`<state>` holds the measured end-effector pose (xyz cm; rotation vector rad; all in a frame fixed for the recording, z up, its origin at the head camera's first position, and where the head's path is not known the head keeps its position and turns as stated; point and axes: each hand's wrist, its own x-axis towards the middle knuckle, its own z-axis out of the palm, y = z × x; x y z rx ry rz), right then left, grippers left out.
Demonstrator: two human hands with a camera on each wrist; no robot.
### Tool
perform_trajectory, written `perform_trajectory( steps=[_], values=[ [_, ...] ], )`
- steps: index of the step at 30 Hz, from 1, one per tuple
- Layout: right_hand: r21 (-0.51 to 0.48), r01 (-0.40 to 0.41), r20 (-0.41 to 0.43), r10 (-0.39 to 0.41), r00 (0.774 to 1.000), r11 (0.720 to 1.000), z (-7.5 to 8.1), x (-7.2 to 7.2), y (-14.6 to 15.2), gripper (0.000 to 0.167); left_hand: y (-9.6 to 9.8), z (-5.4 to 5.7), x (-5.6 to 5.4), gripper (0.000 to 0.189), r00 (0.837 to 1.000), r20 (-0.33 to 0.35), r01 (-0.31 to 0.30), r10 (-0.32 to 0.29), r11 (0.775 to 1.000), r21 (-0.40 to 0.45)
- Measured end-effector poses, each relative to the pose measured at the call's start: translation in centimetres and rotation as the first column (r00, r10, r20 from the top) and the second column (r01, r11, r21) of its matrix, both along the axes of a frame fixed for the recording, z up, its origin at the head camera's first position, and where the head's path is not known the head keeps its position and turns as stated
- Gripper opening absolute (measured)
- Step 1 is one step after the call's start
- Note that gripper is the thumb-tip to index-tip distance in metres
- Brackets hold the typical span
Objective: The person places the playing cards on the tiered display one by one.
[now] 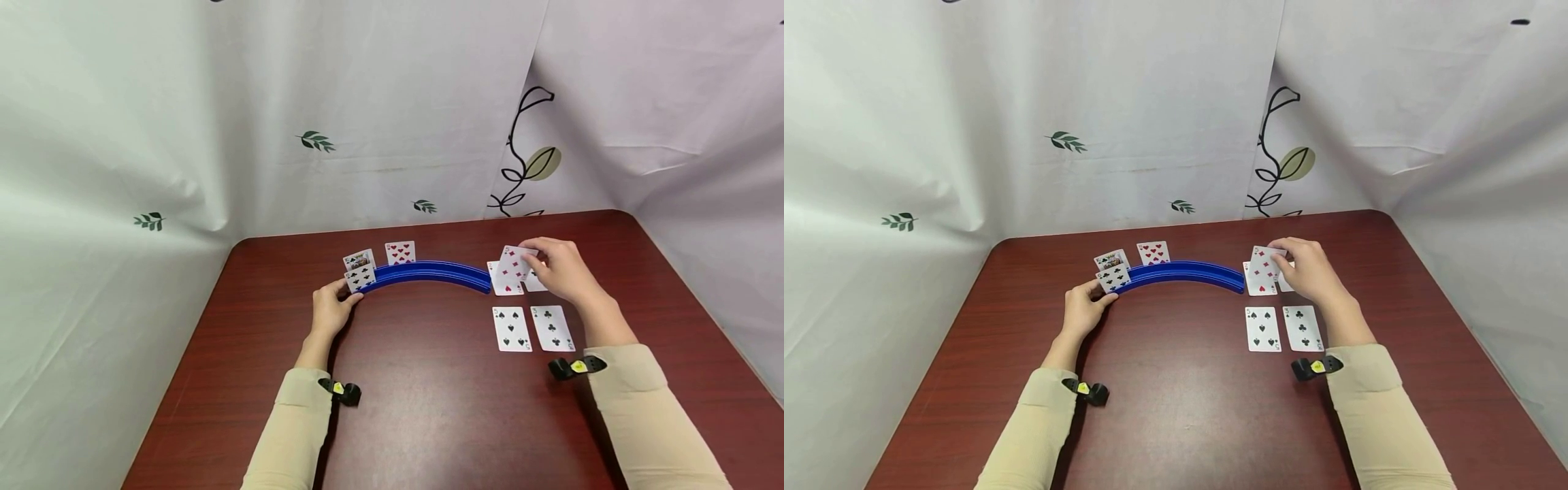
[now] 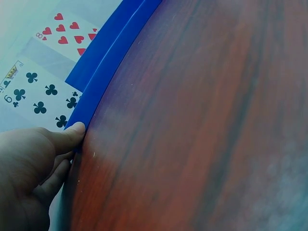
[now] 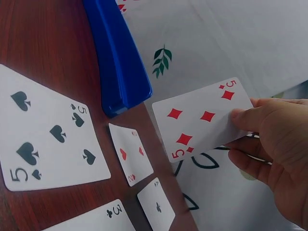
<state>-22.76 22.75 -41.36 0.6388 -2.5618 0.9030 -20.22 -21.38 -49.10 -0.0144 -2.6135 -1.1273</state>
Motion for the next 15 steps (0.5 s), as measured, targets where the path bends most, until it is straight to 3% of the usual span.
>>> perform_trajectory(
  steps=[15],
  values=[
    [-0.014, -0.023, 0.019, 0.023, 1.000, 1.000, 0.1, -0.3, -1.3, 0.016, -0.1, -0.2, 0.0, 0.029, 1.000, -0.009, 0.005, -0.005, 1.000, 0.000]
  ],
)
